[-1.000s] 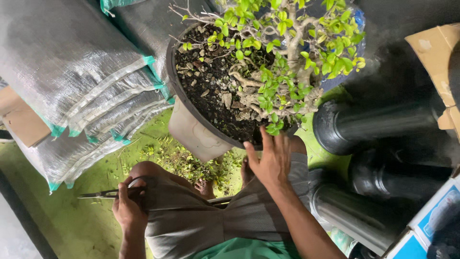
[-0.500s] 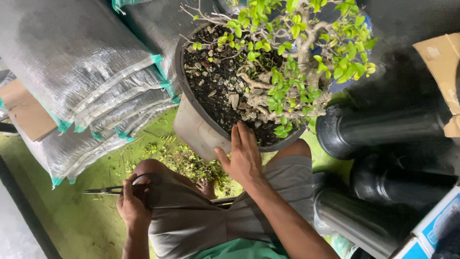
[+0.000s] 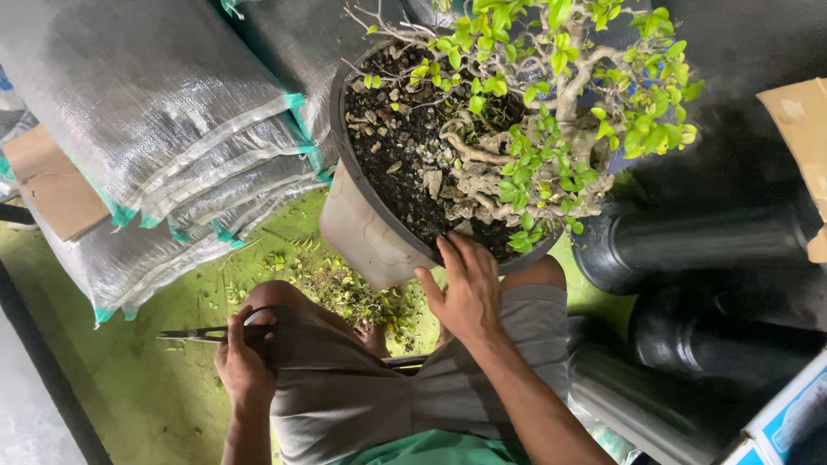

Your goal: The person trims a potted bonsai tree using shears, cutting small branches and leaves while occasionally rotating the pot to access different areas. The person also removes loose debris from the soil surface by hand.

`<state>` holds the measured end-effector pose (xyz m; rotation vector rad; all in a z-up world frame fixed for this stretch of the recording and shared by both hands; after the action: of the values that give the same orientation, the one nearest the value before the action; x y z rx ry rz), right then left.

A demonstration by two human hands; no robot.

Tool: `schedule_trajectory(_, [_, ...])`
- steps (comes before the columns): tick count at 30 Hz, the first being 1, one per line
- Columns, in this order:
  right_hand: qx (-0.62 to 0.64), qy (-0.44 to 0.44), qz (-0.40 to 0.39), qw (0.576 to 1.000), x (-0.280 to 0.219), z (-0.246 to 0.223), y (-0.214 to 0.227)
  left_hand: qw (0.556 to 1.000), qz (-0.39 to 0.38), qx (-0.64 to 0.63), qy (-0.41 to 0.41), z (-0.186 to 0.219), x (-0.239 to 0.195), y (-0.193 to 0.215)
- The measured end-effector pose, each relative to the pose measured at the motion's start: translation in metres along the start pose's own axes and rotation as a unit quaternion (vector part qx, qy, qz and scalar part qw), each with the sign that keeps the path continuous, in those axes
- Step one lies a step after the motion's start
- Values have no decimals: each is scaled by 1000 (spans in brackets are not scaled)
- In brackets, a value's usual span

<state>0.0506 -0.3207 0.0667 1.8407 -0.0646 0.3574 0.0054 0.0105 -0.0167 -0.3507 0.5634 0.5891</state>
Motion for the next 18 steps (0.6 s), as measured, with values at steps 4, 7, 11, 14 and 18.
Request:
schedule_trajectory(4, [0, -29, -10, 1000, 0, 14, 1, 999, 24, -19, 25, 2, 2, 2])
schedule_trajectory(7, [20, 7, 6, 1000, 3, 18, 6, 999, 30, -23, 28, -5, 5, 5])
schedule_trajectory(11, [19, 31, -3, 999, -2, 14, 8, 999, -1, -42, 0, -12, 12, 6])
schedule_trajectory(14, [2, 51, -36, 998, -7, -1, 2, 999, -2, -43, -3, -15, 14, 8])
schedule_trajectory(18, [-53, 49, -69, 995, 15, -18, -7, 998, -12, -65, 2, -17, 16, 8])
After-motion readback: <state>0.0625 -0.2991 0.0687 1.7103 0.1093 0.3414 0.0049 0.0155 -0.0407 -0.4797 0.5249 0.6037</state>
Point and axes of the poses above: each hand's wrist, its own x-axis towards the middle knuckle, its own y-axis out of the back of the hand, z = x × y, the point moved 1 cm from there along x, towards the middle knuckle, and after that the axes turned 8 degrees about -z, right-handed, at the moved point
